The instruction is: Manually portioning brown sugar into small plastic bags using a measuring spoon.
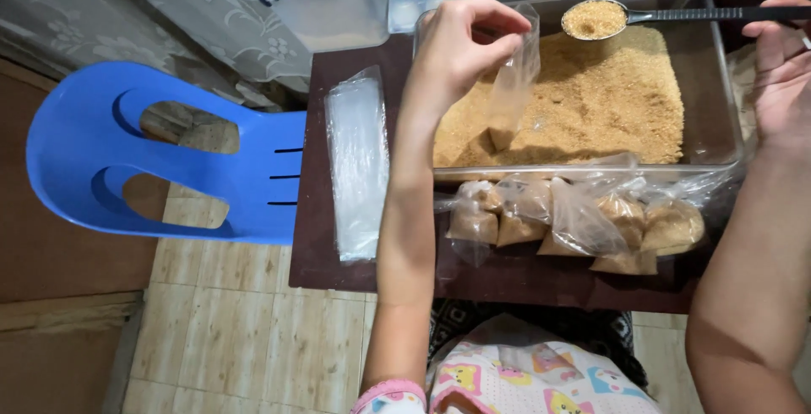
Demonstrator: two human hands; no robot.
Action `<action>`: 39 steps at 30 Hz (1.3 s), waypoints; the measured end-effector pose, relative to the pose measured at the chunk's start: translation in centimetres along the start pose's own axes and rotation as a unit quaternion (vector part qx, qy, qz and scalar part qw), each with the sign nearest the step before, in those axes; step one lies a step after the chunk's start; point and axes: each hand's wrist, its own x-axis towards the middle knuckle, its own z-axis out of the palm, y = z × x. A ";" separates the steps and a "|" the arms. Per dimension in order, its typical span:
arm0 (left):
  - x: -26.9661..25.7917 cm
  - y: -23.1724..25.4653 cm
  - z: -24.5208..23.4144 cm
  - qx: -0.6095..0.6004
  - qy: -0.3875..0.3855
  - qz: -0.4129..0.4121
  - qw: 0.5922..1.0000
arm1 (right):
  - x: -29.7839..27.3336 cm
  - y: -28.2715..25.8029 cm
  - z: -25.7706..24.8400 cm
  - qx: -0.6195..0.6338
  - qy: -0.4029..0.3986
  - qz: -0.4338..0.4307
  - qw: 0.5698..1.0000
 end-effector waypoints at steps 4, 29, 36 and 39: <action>1.6 -1.4 1.8 0.064 0.046 0.036 0.996 | 0.9 -2.0 1.3 0.140 0.119 0.112 0.977; -2.3 3.0 -2.0 0.054 0.195 0.011 0.979 | -2.1 -10.9 11.5 -0.073 -0.126 0.253 0.956; -2.5 2.6 -2.5 0.059 0.188 -0.001 0.980 | -1.2 -8.6 9.3 0.043 -0.028 0.233 0.971; -2.6 2.9 -2.6 0.065 0.187 -0.008 0.980 | -0.8 -8.3 8.5 0.099 0.030 0.234 0.967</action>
